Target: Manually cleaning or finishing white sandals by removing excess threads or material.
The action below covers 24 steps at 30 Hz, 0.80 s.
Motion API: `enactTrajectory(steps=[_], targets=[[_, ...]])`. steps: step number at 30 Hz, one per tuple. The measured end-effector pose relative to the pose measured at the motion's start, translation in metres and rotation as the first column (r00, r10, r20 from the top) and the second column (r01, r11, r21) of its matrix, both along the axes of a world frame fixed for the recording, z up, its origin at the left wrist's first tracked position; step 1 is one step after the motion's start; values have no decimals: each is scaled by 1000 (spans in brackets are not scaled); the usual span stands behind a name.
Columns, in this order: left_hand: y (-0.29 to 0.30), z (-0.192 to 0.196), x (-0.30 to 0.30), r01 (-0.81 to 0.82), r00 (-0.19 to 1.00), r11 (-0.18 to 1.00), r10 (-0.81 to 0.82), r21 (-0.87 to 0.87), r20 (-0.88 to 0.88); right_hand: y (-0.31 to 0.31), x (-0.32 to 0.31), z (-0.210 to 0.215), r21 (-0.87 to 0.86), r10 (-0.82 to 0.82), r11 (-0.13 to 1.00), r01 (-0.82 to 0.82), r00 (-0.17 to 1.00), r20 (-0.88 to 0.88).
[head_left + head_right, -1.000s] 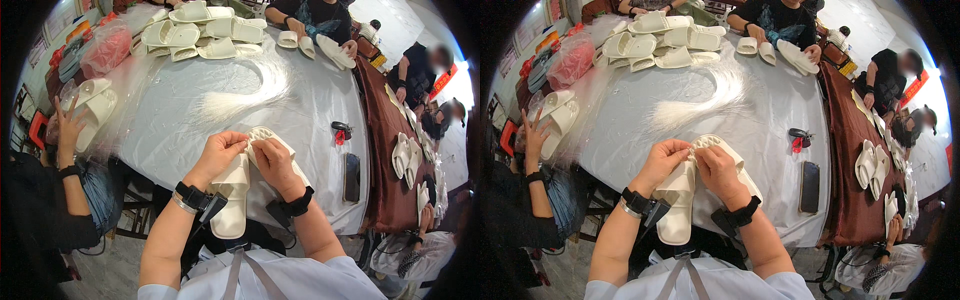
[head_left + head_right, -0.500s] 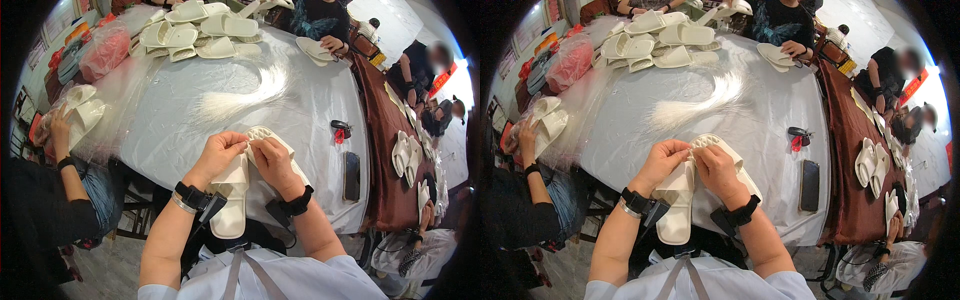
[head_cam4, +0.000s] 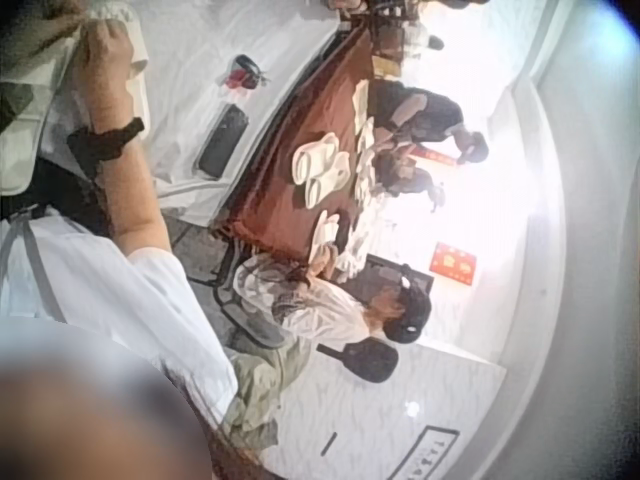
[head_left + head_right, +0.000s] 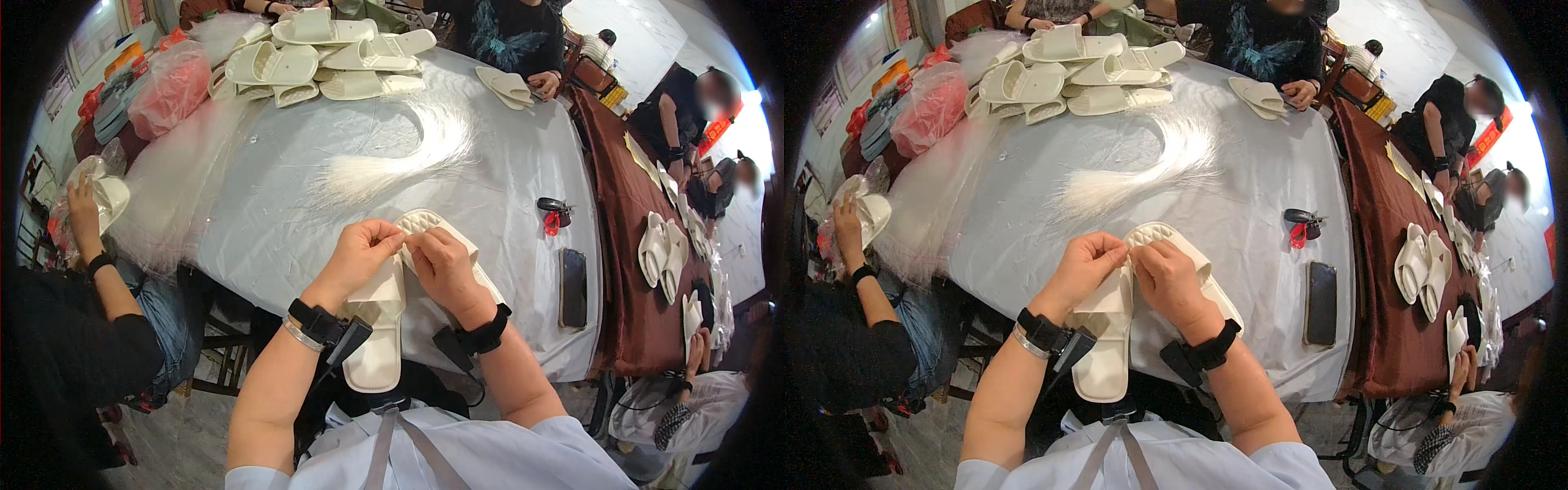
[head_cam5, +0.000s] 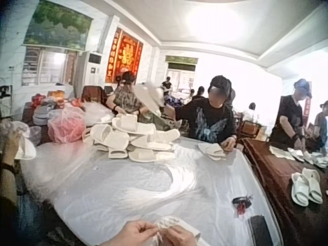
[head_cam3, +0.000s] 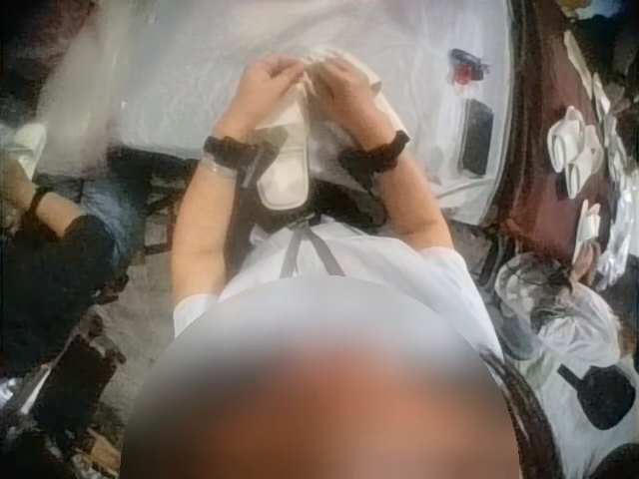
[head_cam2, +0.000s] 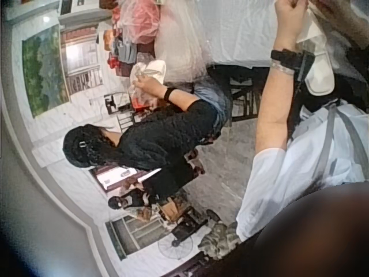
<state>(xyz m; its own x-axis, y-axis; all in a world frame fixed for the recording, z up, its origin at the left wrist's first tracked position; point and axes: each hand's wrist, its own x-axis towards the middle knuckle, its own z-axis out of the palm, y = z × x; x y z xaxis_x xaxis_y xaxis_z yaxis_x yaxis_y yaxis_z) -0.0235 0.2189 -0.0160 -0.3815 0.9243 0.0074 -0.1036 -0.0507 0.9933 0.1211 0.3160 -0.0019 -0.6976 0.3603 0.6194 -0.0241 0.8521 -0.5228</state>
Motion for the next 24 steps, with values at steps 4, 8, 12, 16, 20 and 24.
enactTrajectory(steps=[4,8,12,16,20,24], targets=[[0,5,2,-9,1000,999,7,-51,-27,2,2,-2,14,6,1000,-6,1000,13],[-2,2,1,-14,999,1000,14,2,-31,-4,0,-3,-23,-33,999,32,999,-25],[0,0,1,8,1000,1000,-7,4,-12,0,2,-7,-24,-5,1000,4,997,-72],[1,-5,1,-11,999,998,8,61,47,-2,2,-5,-24,-8,1000,7,999,-40],[1,5,2,12,999,1000,-12,-5,40,0,2,-4,-17,-14,1000,13,999,-34],[2,6,1,46,999,999,-47,-23,-22,0,1,-5,-16,11,1000,-12,999,-50]])
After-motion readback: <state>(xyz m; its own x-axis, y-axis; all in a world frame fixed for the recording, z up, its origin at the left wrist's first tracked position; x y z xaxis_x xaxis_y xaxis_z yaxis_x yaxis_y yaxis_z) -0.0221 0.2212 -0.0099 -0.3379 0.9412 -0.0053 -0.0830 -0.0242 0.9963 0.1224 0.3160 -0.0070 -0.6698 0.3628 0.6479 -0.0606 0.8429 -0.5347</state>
